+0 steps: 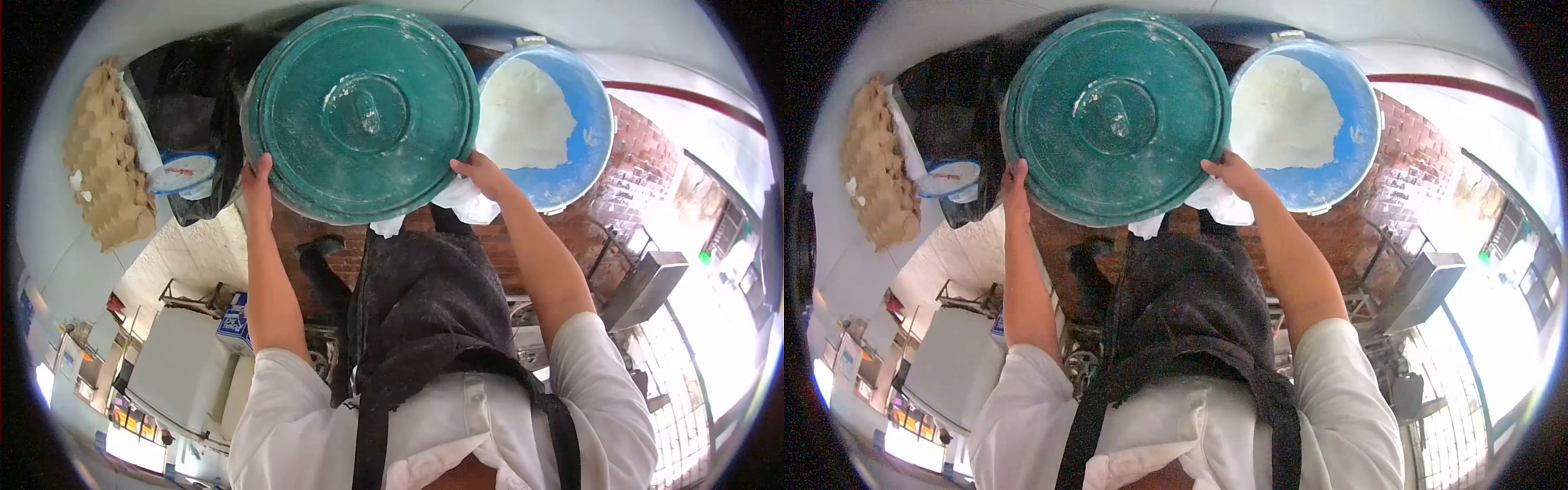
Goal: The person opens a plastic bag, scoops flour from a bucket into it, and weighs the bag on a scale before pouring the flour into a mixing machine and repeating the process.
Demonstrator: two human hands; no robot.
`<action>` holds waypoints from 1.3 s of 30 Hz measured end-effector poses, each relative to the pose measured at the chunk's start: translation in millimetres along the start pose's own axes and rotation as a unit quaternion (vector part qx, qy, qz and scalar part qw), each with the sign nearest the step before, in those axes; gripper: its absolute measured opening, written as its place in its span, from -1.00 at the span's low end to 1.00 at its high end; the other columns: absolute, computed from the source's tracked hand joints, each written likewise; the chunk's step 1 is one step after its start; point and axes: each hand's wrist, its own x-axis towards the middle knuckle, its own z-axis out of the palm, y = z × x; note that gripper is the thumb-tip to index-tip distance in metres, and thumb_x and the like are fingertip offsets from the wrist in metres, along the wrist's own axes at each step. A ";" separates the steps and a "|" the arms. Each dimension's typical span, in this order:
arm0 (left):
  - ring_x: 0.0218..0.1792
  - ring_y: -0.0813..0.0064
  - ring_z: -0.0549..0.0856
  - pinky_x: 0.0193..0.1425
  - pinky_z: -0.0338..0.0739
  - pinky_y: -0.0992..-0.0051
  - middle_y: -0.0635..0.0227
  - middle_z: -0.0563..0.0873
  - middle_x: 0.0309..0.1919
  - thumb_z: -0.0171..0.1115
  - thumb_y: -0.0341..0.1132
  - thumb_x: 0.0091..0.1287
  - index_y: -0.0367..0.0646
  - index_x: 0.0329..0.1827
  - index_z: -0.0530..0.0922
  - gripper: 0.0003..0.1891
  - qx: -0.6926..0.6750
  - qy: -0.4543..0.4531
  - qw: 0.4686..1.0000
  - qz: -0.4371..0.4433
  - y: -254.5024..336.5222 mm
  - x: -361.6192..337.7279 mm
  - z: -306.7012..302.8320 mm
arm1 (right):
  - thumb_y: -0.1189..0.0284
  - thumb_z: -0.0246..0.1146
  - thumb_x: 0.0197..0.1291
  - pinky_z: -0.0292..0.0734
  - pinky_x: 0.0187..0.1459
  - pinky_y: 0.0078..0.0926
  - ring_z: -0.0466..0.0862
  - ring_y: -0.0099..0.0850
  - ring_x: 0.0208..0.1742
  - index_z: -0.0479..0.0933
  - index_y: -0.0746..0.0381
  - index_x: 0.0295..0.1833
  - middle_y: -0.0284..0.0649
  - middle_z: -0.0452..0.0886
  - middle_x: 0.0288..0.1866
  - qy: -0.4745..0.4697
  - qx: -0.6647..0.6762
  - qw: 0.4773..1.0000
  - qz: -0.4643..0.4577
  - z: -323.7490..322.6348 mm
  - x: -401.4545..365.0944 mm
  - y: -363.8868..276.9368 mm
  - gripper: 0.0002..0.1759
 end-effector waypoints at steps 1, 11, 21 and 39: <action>0.34 0.20 0.42 0.40 0.27 0.30 0.11 0.42 0.36 0.35 0.09 0.26 -0.32 0.46 0.22 -0.13 0.005 -0.016 1.000 -0.001 -2.1 -9.5 -6.5 | 0.33 0.38 0.22 0.34 0.25 -0.38 0.49 -0.35 0.18 0.32 0.42 0.34 -0.17 0.55 0.19 0.003 0.013 1.000 -0.005 -0.5 -3.5 -2.4 -0.33; 0.30 0.26 0.44 0.31 0.36 0.23 0.25 0.43 0.33 0.32 -0.22 0.33 -0.18 0.47 0.18 -0.29 -0.202 -0.073 0.959 -0.183 -92.6 -128.3 -66.0 | 0.42 0.57 -0.11 0.25 0.39 -0.26 0.39 -0.20 0.39 0.25 0.46 0.36 0.03 0.47 0.30 -0.012 -0.090 0.991 -0.100 24.1 -63.2 -20.1 -0.06; 0.29 0.19 0.46 0.28 0.40 0.03 0.28 0.42 0.35 0.20 -0.30 0.42 -0.09 0.44 0.24 -0.44 -0.372 -0.004 0.889 -0.265 -209.2 -179.0 -118.1 | 0.40 0.25 0.09 0.57 -0.08 -0.11 0.69 -0.04 -0.19 0.66 0.21 -0.10 -0.02 0.70 -0.19 -0.074 -0.583 0.805 -0.080 61.8 25.5 -27.9 -0.74; 0.30 0.26 0.45 0.30 0.39 0.10 0.33 0.44 0.34 0.25 -0.23 0.40 -0.09 0.46 0.24 -0.40 -0.344 0.021 0.905 -0.248 -237.0 -186.5 -104.3 | 0.05 0.29 0.18 0.58 -0.06 -0.03 0.69 0.06 -0.10 0.28 0.15 0.34 0.12 0.68 -0.15 0.127 -0.639 0.735 -0.186 150.2 267.9 -88.4 -0.30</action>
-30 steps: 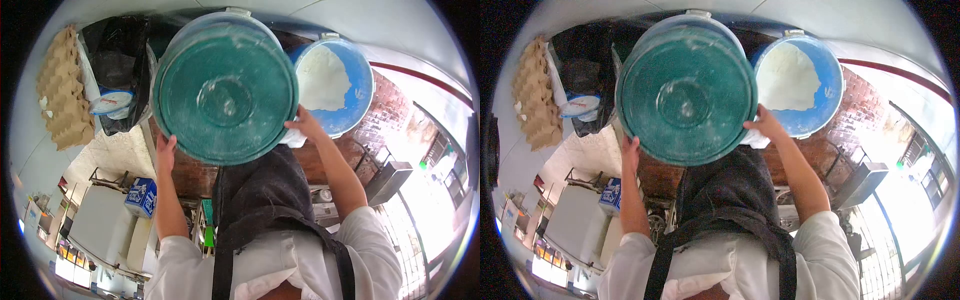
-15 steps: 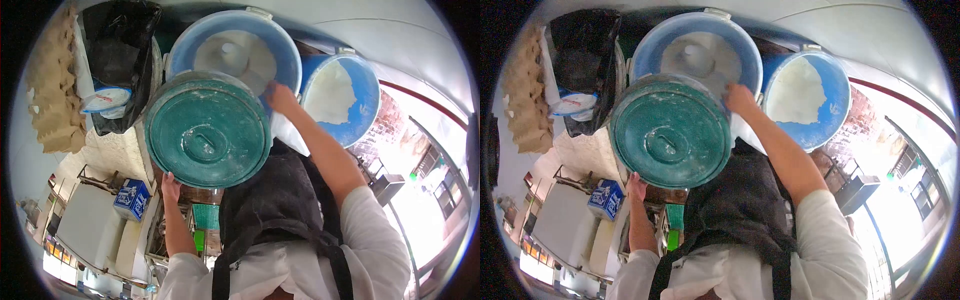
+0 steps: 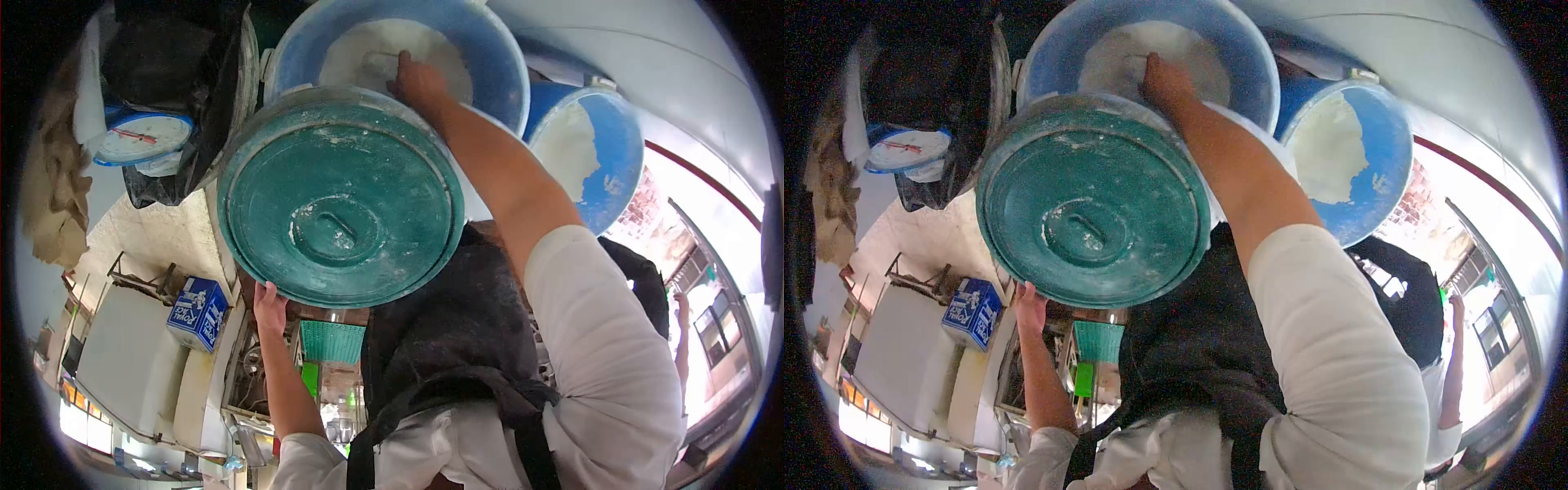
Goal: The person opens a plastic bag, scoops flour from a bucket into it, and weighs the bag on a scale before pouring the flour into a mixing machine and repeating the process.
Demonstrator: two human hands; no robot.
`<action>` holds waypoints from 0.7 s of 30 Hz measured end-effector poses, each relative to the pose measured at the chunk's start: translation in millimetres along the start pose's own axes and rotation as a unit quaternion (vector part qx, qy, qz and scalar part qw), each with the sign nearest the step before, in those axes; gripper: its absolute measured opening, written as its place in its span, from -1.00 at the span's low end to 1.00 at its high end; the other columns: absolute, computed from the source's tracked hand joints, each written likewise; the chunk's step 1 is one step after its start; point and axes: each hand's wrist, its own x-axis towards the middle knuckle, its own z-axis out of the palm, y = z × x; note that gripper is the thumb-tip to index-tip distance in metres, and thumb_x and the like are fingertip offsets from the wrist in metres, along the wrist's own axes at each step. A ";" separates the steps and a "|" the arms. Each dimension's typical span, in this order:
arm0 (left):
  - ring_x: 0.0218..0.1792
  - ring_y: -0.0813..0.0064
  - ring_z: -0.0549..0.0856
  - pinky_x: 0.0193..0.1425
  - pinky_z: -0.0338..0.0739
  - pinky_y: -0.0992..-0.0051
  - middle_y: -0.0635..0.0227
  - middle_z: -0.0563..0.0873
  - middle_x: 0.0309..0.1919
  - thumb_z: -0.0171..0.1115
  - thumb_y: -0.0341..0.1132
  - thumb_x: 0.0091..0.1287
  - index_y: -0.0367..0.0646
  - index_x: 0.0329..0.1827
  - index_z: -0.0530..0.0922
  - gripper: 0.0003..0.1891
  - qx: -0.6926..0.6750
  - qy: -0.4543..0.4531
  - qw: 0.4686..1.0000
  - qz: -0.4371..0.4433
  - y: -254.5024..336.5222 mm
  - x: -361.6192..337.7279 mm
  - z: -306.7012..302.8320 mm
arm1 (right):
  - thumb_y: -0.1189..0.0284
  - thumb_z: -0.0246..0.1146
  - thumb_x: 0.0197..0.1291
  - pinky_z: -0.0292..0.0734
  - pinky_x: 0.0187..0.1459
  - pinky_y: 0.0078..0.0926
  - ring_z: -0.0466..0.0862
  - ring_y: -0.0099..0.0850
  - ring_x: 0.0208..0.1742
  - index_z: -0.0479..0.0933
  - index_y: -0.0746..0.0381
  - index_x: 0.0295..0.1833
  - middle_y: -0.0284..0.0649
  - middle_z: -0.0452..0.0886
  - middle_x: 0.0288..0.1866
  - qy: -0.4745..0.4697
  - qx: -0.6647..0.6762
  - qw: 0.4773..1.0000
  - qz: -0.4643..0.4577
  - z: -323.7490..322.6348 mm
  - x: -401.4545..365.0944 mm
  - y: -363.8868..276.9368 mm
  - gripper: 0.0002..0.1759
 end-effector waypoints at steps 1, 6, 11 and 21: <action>0.29 0.26 0.46 0.30 0.39 0.10 0.33 0.44 0.33 0.25 -0.23 0.40 -0.09 0.45 0.24 -0.40 -0.004 0.003 1.000 0.005 -1.3 -0.6 2.0 | 0.04 0.30 0.17 0.58 -0.06 -0.02 0.69 0.07 -0.10 0.29 0.15 0.32 0.12 0.69 -0.16 0.017 0.015 1.000 0.001 -2.3 -14.5 4.3 -0.29; 0.28 0.24 0.46 0.28 0.41 0.09 0.33 0.46 0.31 0.22 -0.22 0.41 -0.08 0.44 0.25 -0.43 -0.002 0.010 1.000 0.000 6.3 -8.2 10.3 | 0.04 0.31 0.14 0.59 -0.06 0.06 0.70 0.10 -0.11 0.36 0.20 0.23 0.14 0.69 -0.15 0.045 0.080 0.994 0.062 -95.1 -95.6 4.5 -0.34; 0.27 0.21 0.47 0.24 0.43 0.06 0.33 0.45 0.31 0.21 -0.21 0.42 -0.08 0.41 0.27 -0.46 -0.015 0.002 1.000 -0.024 12.0 -12.0 18.3 | -0.03 0.33 0.13 0.58 -0.14 0.01 0.69 0.14 -0.22 0.40 0.20 0.08 0.13 0.68 -0.32 0.049 0.083 0.992 0.085 -129.7 -156.2 51.3 -0.39; 0.40 0.05 0.32 0.30 0.40 -0.11 0.22 0.25 0.47 0.17 -0.02 0.42 -0.08 0.50 0.13 -0.31 0.037 -0.024 0.997 -0.060 13.4 -17.8 21.8 | 0.06 0.43 0.08 0.45 -0.45 -0.31 0.58 -0.34 -0.56 0.47 0.26 -0.07 -0.17 0.54 -0.64 0.223 0.217 0.921 0.233 -291.9 -348.9 105.1 -0.46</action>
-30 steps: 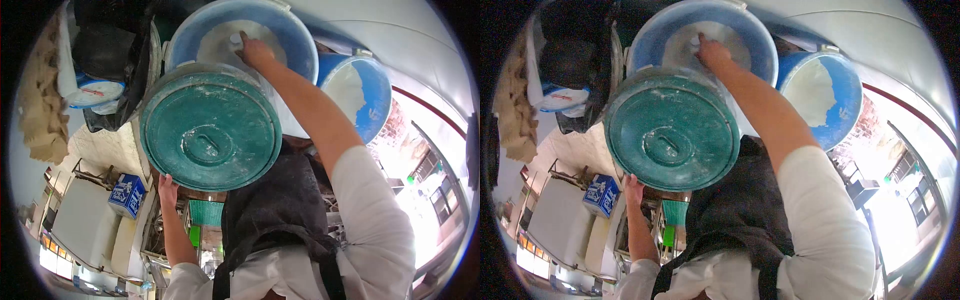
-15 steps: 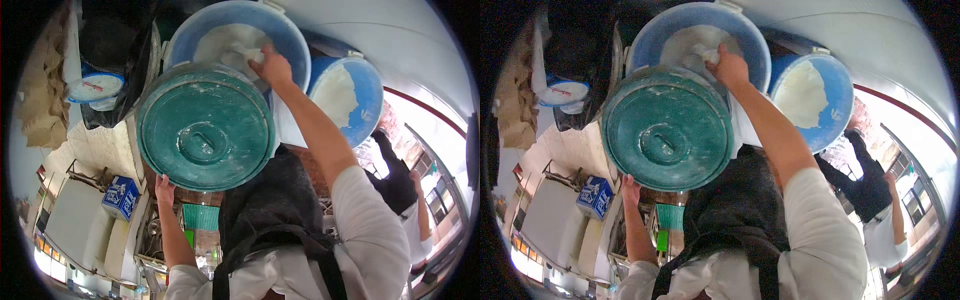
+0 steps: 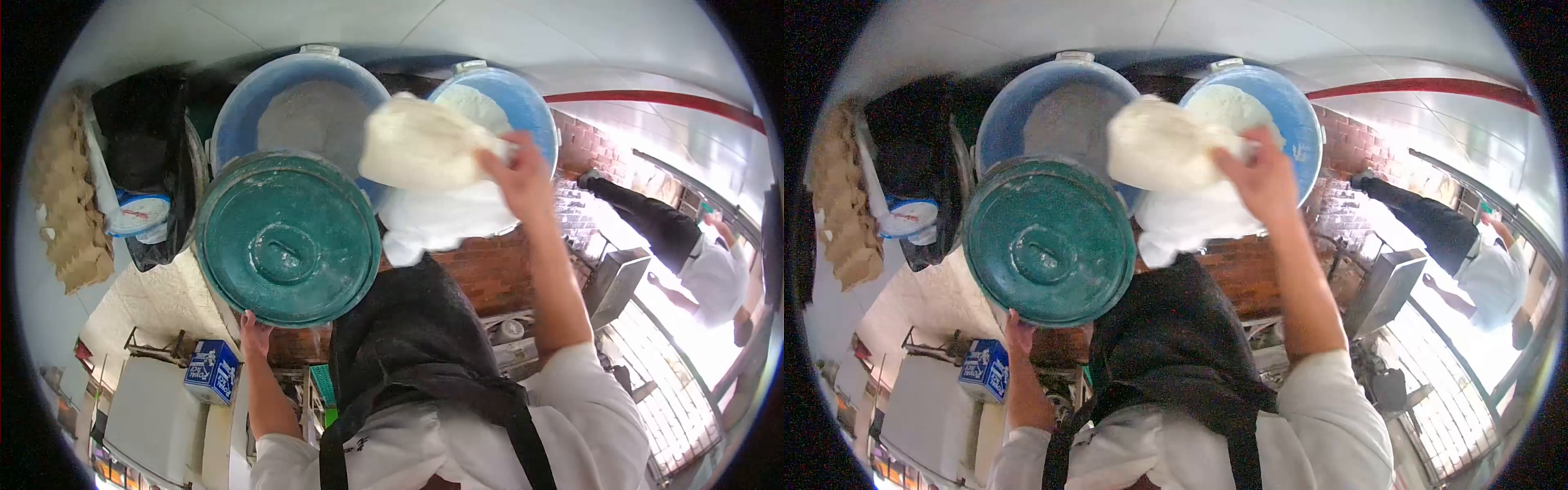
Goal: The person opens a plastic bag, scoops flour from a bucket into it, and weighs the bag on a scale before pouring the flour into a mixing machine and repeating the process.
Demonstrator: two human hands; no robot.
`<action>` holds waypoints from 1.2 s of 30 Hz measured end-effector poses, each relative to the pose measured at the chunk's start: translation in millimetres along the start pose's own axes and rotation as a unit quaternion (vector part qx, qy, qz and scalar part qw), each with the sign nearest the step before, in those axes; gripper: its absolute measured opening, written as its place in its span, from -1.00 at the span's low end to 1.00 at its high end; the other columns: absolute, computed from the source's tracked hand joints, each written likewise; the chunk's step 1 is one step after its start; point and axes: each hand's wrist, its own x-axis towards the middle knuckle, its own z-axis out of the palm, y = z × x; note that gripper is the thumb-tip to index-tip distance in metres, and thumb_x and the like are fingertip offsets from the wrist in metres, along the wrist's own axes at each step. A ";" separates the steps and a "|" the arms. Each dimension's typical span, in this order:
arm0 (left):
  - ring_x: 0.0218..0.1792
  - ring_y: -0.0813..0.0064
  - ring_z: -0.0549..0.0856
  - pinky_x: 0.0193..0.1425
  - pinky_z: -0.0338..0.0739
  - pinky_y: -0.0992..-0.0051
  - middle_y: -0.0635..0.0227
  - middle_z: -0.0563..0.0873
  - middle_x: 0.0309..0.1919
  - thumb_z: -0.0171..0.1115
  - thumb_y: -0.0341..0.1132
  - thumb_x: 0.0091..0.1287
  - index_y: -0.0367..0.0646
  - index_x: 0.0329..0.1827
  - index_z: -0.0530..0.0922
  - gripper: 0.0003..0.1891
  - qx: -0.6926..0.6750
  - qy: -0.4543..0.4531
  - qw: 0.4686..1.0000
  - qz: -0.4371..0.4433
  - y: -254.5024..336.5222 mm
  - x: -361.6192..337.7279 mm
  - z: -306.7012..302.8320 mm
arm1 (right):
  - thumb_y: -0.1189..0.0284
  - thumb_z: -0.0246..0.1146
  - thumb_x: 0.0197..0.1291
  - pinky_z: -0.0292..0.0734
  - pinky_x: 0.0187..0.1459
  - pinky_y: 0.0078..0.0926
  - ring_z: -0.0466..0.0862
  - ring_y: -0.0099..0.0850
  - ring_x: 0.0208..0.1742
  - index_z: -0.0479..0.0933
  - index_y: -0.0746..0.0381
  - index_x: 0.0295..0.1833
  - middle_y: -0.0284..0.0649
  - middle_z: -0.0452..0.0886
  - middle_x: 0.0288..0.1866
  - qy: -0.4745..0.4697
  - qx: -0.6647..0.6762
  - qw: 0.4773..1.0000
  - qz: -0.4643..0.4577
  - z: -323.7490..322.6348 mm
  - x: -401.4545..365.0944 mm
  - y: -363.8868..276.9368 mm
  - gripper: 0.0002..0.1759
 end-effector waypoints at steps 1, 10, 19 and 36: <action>0.38 0.06 0.35 0.28 0.42 -0.08 0.20 0.27 0.45 0.13 -0.06 0.46 -0.09 0.48 0.16 -0.38 -0.001 0.011 1.000 -0.008 0.2 -5.3 13.6 | 0.08 0.43 0.09 0.44 -0.46 -0.33 0.57 -0.37 -0.57 0.48 0.26 -0.07 -0.18 0.55 -0.63 0.030 -0.015 0.999 -0.001 -21.5 -9.0 14.6 -0.48; 0.31 0.01 0.44 0.25 0.45 -0.04 0.14 0.31 0.42 0.02 -0.02 0.52 -0.23 0.49 0.13 -0.36 0.011 0.023 0.999 0.038 -14.5 37.1 141.3 | 0.18 0.40 0.18 0.45 -0.46 -0.33 0.59 -0.31 -0.56 0.44 0.26 0.06 -0.17 0.55 -0.60 0.075 -0.067 0.993 0.053 -64.4 -60.7 101.4 -0.51; 0.18 0.07 0.53 0.20 0.47 -0.09 0.12 0.41 0.33 0.06 0.07 0.48 -0.21 0.48 0.19 -0.32 0.003 0.095 0.994 0.047 9.5 66.1 210.1 | 0.26 0.32 0.22 0.46 -0.43 -0.23 0.60 -0.15 -0.54 0.48 0.28 0.07 -0.07 0.54 -0.60 -0.068 -0.042 0.996 0.038 -30.7 -86.3 124.2 -0.59; 0.13 0.29 0.54 0.20 0.48 0.18 0.20 0.51 0.07 -0.07 0.08 0.52 -0.23 0.39 0.25 -0.40 -0.061 0.196 0.855 0.476 181.3 -10.6 184.4 | 0.29 0.29 0.26 0.35 -0.52 -0.32 0.51 -0.35 -0.63 0.53 0.24 0.01 -0.18 0.49 -0.66 -0.218 0.086 0.972 0.001 31.2 -89.4 80.8 -0.69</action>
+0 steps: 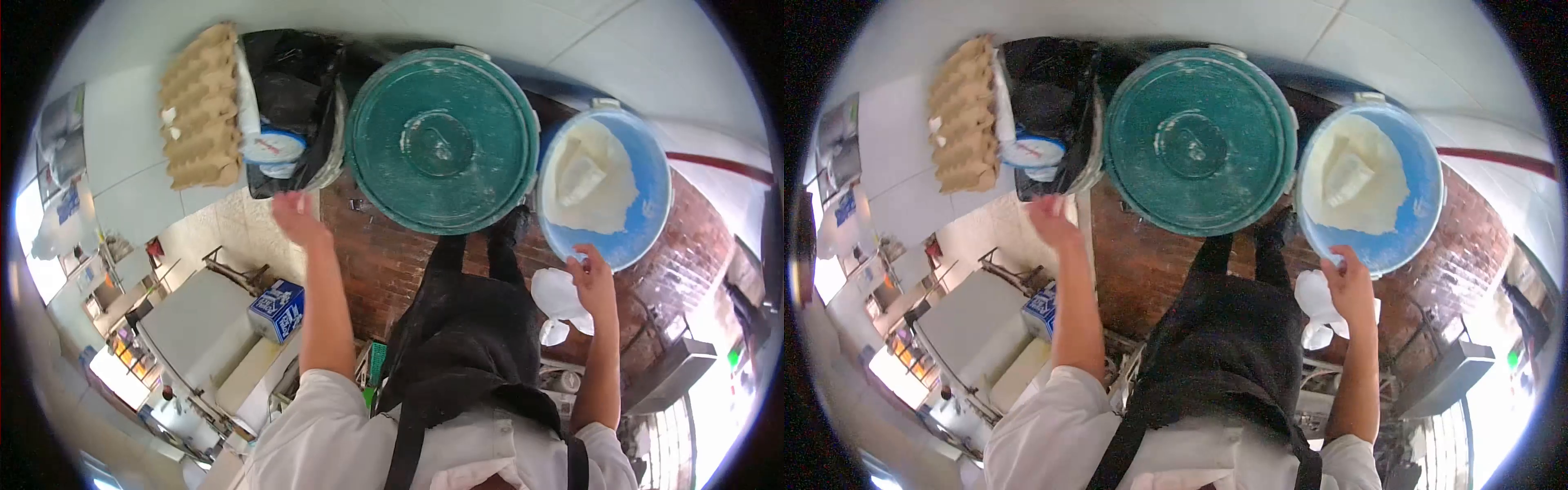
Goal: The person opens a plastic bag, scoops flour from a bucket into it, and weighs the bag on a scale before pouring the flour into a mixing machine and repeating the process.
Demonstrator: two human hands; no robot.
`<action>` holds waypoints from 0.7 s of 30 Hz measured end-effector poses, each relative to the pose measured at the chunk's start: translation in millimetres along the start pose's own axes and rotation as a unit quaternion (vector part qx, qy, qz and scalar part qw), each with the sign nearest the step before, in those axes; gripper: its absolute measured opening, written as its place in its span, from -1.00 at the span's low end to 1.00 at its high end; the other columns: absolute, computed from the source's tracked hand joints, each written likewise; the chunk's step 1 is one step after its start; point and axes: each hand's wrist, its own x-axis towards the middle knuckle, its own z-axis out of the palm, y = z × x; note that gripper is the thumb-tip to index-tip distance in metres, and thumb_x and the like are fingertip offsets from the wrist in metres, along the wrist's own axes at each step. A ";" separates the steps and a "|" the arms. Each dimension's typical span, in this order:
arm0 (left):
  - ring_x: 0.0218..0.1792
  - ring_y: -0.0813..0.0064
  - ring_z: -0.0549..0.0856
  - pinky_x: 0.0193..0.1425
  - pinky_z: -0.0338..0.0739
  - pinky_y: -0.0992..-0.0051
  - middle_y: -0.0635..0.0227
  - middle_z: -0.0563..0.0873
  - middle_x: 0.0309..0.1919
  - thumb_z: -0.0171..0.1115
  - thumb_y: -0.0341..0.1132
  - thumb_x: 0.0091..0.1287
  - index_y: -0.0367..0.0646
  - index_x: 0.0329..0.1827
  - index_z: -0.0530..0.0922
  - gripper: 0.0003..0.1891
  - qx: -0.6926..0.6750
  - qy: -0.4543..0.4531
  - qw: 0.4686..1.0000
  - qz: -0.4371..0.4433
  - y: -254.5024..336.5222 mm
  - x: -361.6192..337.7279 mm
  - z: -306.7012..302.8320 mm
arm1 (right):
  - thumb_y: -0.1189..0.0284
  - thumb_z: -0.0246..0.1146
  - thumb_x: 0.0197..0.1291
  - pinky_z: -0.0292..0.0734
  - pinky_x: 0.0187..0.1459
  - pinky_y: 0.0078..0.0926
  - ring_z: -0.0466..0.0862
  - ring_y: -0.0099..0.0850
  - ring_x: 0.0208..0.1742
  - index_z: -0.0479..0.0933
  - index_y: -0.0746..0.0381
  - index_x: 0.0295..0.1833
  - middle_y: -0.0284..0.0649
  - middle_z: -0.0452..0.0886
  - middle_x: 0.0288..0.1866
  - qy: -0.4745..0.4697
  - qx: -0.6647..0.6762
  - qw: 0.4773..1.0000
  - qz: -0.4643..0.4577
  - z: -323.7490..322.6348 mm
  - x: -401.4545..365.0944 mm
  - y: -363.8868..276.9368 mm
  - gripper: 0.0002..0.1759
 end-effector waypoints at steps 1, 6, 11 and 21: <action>0.15 0.26 0.53 0.22 0.47 0.17 0.19 0.50 0.09 -0.06 0.08 0.50 -0.27 0.40 0.23 -0.37 -0.050 0.003 0.999 0.015 29.0 16.7 -4.0 | 0.34 0.29 0.26 0.35 -0.52 -0.36 0.49 -0.38 -0.64 0.53 0.25 -0.01 -0.18 0.49 -0.67 -0.001 -0.008 1.000 -0.011 -3.0 0.8 -1.6 -0.73; 0.24 0.11 0.50 0.26 0.47 0.12 0.13 0.47 0.23 0.01 0.06 0.46 -0.32 0.40 0.23 -0.33 -0.133 -0.007 0.986 -0.101 132.2 81.7 26.2 | 0.35 0.29 0.26 0.33 -0.52 -0.36 0.47 -0.39 -0.65 0.53 0.25 -0.03 -0.20 0.47 -0.67 0.002 -0.015 0.999 -0.028 5.5 15.8 -1.2 -0.74; 0.28 0.05 0.48 0.32 0.45 0.01 0.12 0.43 0.33 -0.03 -0.09 0.49 -0.23 0.43 0.23 -0.44 -0.117 -0.089 0.985 -0.086 145.6 112.3 44.0 | 0.33 0.28 0.27 0.30 -0.52 -0.37 0.41 -0.41 -0.67 0.53 0.27 -0.04 -0.23 0.43 -0.70 -0.013 -0.005 0.999 -0.032 8.8 18.0 -23.1 -0.73; 0.31 0.01 0.47 0.36 0.42 -0.04 0.02 0.44 0.32 -0.15 -0.34 0.47 -0.32 0.40 0.26 -0.54 -0.172 -0.003 0.984 -0.040 188.6 90.4 46.1 | 0.31 0.29 0.26 0.30 -0.51 -0.39 0.40 -0.43 -0.65 0.53 0.28 -0.04 -0.22 0.41 -0.70 -0.019 -0.014 1.000 -0.007 9.1 17.6 -18.9 -0.71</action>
